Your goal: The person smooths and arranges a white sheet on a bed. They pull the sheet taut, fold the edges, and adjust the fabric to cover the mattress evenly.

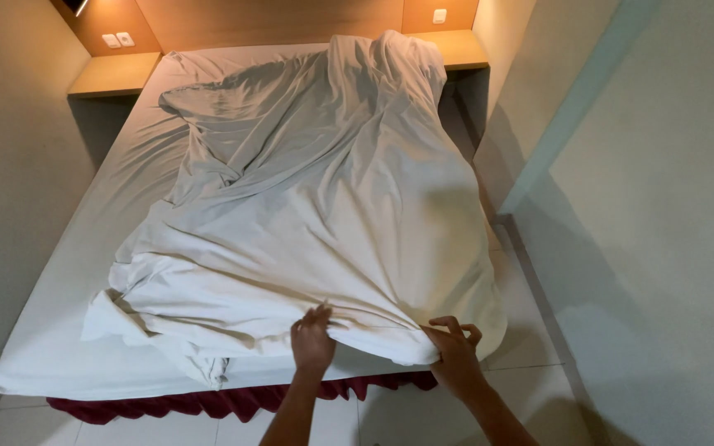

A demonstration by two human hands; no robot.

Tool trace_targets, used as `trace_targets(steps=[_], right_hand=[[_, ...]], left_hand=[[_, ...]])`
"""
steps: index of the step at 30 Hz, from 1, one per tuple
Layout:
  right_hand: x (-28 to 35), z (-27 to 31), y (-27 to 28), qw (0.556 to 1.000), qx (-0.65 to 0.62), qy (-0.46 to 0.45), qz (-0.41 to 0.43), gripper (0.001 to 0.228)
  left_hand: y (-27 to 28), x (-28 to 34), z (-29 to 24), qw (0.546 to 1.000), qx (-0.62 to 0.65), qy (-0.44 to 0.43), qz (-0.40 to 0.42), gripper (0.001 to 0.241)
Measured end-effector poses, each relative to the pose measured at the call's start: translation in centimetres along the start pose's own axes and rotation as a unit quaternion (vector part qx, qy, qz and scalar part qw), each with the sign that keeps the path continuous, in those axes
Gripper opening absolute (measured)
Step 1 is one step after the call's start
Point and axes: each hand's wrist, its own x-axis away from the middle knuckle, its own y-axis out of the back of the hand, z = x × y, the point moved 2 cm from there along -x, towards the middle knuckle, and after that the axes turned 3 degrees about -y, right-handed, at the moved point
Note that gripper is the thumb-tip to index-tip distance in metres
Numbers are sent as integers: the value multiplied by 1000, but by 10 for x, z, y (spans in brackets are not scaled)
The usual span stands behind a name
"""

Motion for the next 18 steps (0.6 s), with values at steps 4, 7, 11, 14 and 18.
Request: trace_targets(steps=[4,7,11,14,18], right_hand=[[14,-16,1,998,19,-49,46,55],[19,-17,1,990,55,-89,92,60],[25,19,9,994,42,-40,89,98],[21,51,3,995,-7,44,90,127],[19,88,-13,985,17,42,164,121]], left_hand=[[48,2,9,998,29,33,-49,59],[71,8,-2,997,45,27,-56,58],[105,29,-51,987,71,-103,-101,52],[92,55,-94,984,64,-162,-21,44],[122,83,-134,973,81,-209,-54,46]])
